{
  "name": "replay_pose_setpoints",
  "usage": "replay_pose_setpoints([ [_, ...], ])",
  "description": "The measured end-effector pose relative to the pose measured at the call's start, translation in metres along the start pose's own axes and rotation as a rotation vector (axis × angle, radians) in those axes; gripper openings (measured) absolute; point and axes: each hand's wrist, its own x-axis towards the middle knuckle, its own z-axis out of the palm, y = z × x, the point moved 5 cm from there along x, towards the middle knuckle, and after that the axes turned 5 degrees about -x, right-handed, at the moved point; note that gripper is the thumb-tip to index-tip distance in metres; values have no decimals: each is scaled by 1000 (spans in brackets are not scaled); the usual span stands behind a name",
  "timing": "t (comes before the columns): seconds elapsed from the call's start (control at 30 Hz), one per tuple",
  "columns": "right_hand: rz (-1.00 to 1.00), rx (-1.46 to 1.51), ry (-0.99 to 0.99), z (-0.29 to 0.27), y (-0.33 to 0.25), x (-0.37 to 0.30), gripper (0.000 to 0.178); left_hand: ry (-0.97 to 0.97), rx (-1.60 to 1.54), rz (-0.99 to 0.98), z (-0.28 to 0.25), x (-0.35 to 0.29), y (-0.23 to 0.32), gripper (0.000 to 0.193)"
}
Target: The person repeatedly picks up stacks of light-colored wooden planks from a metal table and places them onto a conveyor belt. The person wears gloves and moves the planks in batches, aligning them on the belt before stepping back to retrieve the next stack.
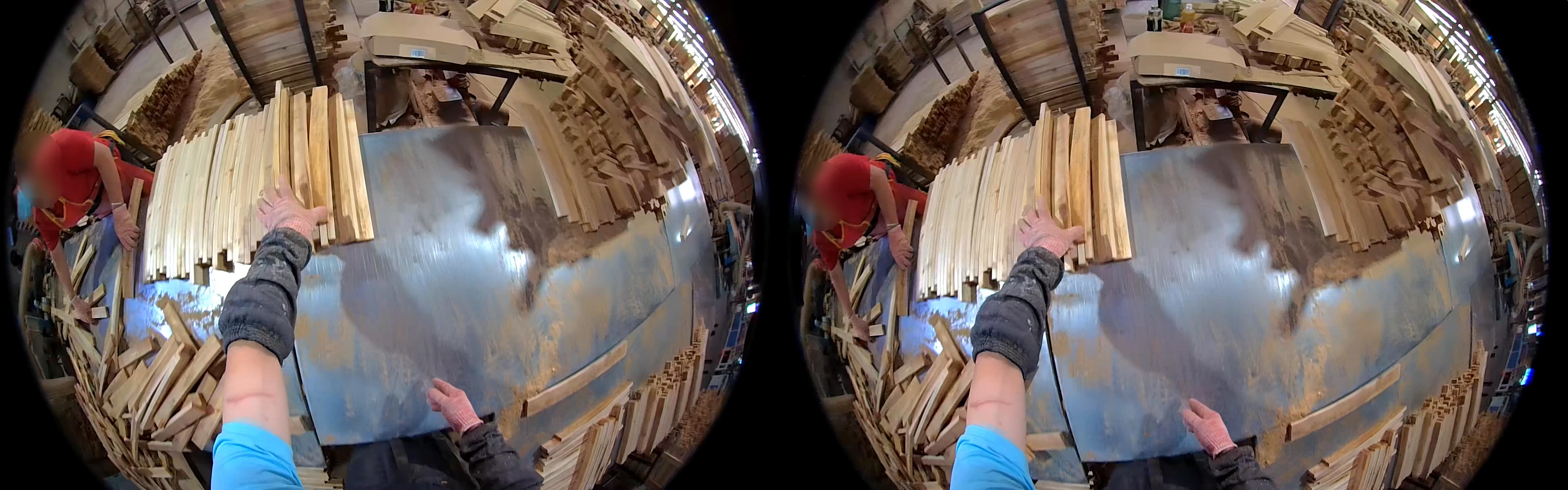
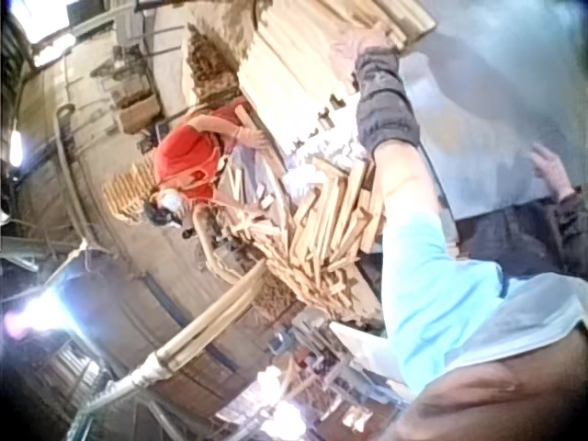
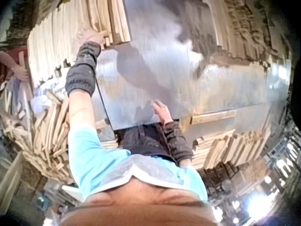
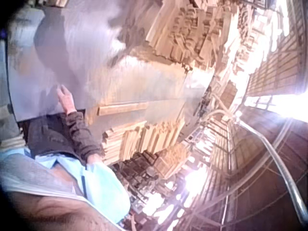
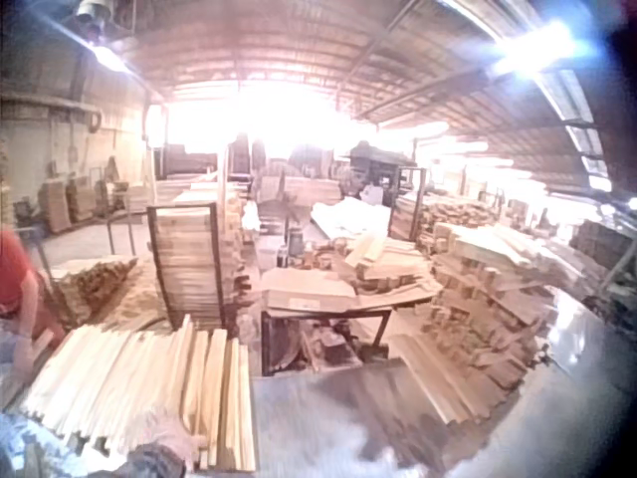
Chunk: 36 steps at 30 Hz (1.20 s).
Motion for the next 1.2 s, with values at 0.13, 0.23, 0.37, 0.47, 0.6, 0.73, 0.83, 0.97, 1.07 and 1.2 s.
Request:
replay_pose_setpoints([
  [0.13,16,-4,-22,22,-46,27,72,-27,54,14,13,42,25,134],
  [0.23,-138,-176,-140,41,-103,61,72,-51,9,5,18,46,26,134],
  [0.37,-446,-489,-49,72,-199,116,72,-47,122,37,16,40,28,135],
  [0.47,-586,-709,181,95,-263,165,75,-37,147,48,16,42,27,129],
  [0.6,-783,-935,572,125,-322,219,84,15,-68,103,21,54,8,119],
  [0.73,-801,-939,564,157,-337,246,89,18,-415,132,34,70,-27,111],
  [0.83,-715,-771,522,172,-344,252,89,15,-520,189,47,82,-43,106],
  [0.97,-658,-124,230,184,-357,263,93,127,-732,293,52,87,-60,101],
  [1.07,-717,-131,221,196,-363,266,99,79,-887,262,63,82,-68,103],
  [1.2,-661,-561,219,201,-369,280,93,176,-868,297,60,78,-70,106],
])
